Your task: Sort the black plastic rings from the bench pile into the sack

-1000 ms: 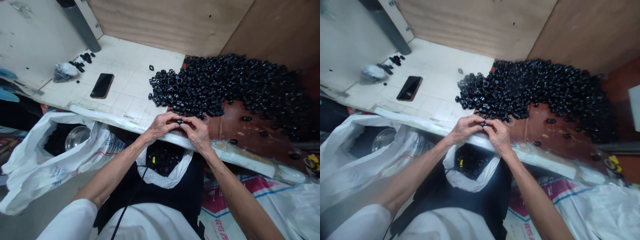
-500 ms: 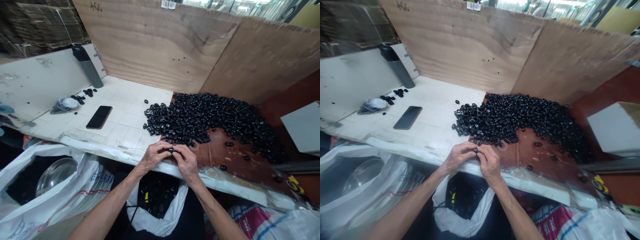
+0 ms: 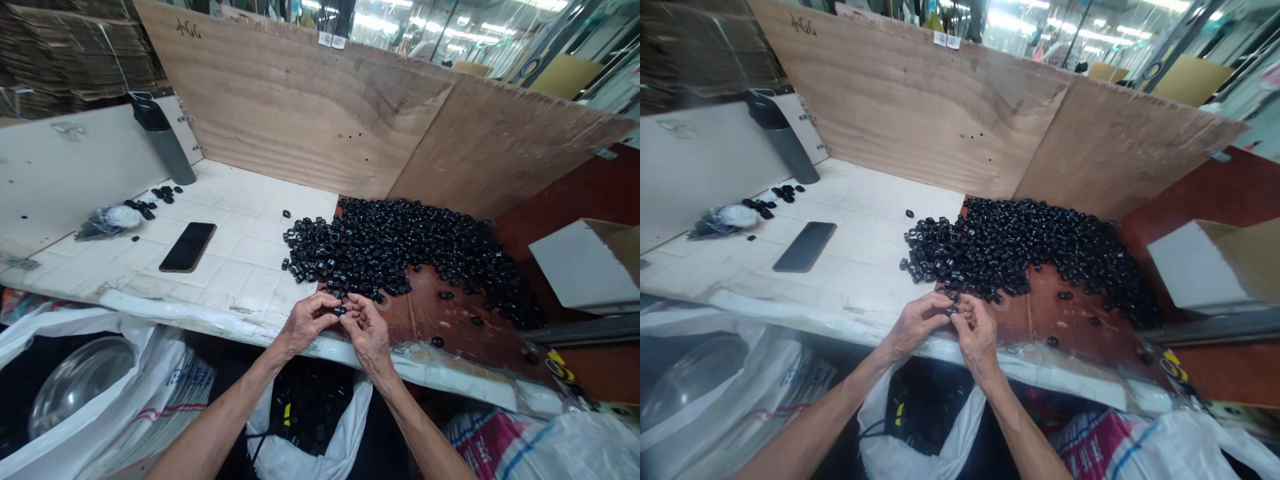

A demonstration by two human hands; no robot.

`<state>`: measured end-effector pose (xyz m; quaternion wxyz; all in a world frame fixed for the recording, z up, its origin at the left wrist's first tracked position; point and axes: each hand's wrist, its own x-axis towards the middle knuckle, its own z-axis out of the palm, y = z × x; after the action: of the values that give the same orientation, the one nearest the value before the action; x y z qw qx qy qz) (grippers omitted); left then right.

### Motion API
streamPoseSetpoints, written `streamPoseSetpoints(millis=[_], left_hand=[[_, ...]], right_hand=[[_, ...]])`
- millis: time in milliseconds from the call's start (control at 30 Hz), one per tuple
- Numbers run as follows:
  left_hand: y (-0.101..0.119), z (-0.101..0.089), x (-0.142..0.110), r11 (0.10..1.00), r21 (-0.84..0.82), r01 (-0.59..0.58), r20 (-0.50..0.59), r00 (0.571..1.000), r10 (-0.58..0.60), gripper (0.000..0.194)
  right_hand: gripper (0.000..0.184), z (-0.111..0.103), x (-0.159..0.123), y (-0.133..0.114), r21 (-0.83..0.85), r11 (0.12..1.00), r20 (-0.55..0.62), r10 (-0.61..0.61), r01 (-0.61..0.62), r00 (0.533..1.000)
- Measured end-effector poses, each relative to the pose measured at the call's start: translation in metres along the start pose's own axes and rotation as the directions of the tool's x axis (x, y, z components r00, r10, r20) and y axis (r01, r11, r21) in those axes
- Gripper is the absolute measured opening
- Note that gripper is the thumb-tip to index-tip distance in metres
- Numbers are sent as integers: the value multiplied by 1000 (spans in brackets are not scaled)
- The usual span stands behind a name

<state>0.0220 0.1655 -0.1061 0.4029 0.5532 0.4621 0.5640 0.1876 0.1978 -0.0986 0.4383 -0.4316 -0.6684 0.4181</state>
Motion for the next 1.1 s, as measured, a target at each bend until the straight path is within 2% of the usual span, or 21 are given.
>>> streamPoseSetpoints(millis=[133,267,400,433,533,633,700,800,1000,1100], left_hand=[[1,3,0,993,69,-92,1,996,92,19],[5,4,1,994,74,-78,-12,997,79,20],[7,3,1,997,65,-39,-11,999,40,21],[6,2,1,997,65,-41,2,999,41,21],[5,2,0,997,61,-45,33,999,43,21],[6,1,-1,998,53,-27,36,999,25,21],[7,1,-1,998,57,-23,36,999,21,21],[7,0,0,997,70,-37,40,999,34,20],[6,-1,0,996,83,-44,39,998,41,20],[8,-1,-1,995,86,-44,31,999,42,19]], right_hand=[[22,2,-3,-2,-120,992,3,28,-28,1000],[18,-1,-5,0,-163,987,58,-3,13,998],[18,-9,-2,0,-155,986,176,-37,65,984],[17,-11,-1,0,-201,976,182,-47,84,982],[33,-12,0,-3,-324,938,154,-74,121,985],[27,-10,-3,-6,-259,960,142,-68,103,987],[28,-7,-6,-6,-213,970,143,-84,114,986],[26,-2,-7,-4,-217,967,123,-106,131,987],[24,5,-10,8,-1,998,40,57,-57,998],[23,2,-11,4,-39,999,27,-21,22,999]])
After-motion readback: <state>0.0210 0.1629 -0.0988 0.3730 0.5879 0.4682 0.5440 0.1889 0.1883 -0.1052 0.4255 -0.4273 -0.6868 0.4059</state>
